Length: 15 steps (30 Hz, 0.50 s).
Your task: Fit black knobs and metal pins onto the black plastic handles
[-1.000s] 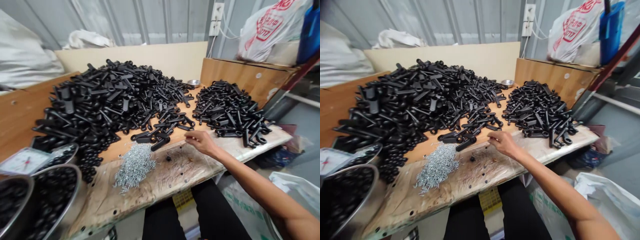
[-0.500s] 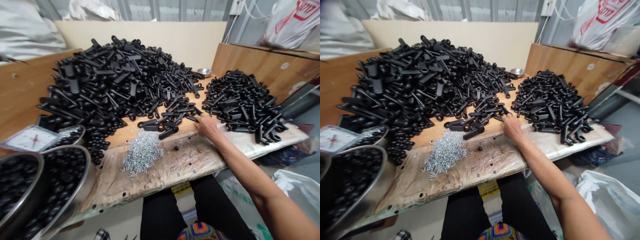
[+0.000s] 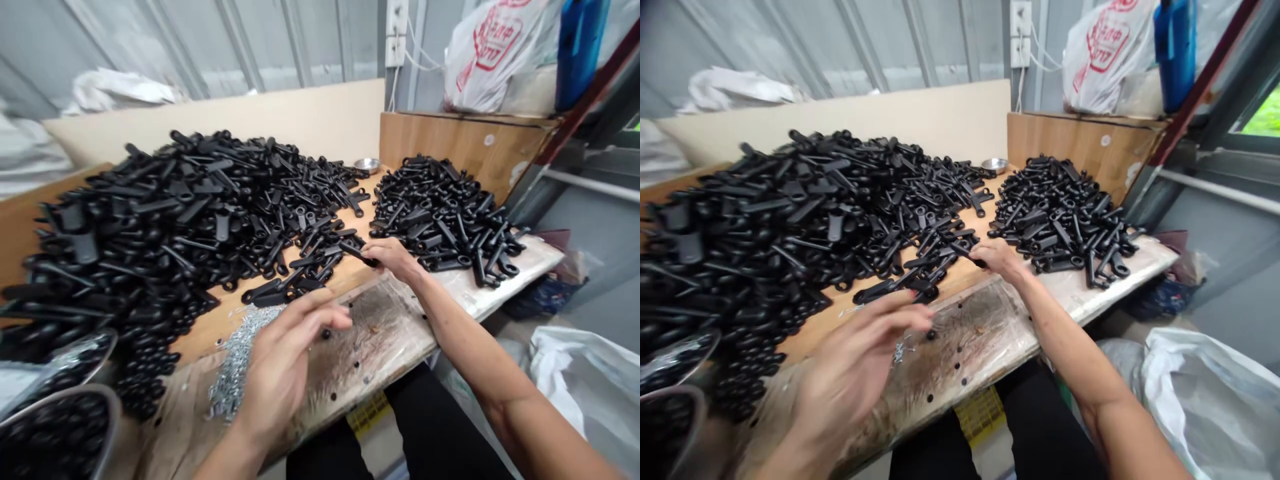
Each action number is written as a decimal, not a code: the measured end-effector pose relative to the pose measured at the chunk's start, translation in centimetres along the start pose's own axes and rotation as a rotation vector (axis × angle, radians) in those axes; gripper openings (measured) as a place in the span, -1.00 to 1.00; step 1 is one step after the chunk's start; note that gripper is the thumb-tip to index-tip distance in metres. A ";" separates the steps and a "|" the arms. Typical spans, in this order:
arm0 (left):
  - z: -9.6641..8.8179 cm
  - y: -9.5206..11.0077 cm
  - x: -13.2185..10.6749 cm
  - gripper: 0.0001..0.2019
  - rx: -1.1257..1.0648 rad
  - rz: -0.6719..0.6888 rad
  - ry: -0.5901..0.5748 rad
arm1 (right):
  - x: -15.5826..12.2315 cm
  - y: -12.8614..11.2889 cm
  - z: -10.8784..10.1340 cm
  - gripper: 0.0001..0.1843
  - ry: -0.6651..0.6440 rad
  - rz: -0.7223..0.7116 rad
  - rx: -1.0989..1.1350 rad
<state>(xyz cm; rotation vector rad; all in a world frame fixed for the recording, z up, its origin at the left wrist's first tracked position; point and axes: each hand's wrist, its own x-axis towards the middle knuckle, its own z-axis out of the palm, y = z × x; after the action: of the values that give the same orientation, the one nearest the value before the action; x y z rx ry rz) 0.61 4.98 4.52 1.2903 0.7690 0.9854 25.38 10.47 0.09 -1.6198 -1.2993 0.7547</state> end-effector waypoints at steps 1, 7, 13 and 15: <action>0.5 -0.8 1.5 -0.76 0.004 -0.019 -0.009 | -0.2 -0.3 -0.3 -0.75 -0.037 0.019 0.219; 1.1 -5.4 5.3 -0.63 -0.146 -0.095 -0.034 | -2.5 -2.2 2.6 -0.76 -0.308 -0.059 0.572; -0.2 -5.8 5.2 -0.77 -0.361 -0.088 0.186 | -5.4 -4.4 6.5 -0.81 -0.536 -0.420 0.003; -0.8 -6.2 5.5 -0.77 -0.277 -0.167 0.265 | -5.2 -6.0 5.8 -0.87 -0.554 -0.460 -0.123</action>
<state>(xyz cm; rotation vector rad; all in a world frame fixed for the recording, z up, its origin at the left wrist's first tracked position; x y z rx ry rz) 3.14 10.30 -1.36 0.8526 0.8920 1.0966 16.46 7.29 2.77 -1.1585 -2.0593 0.8723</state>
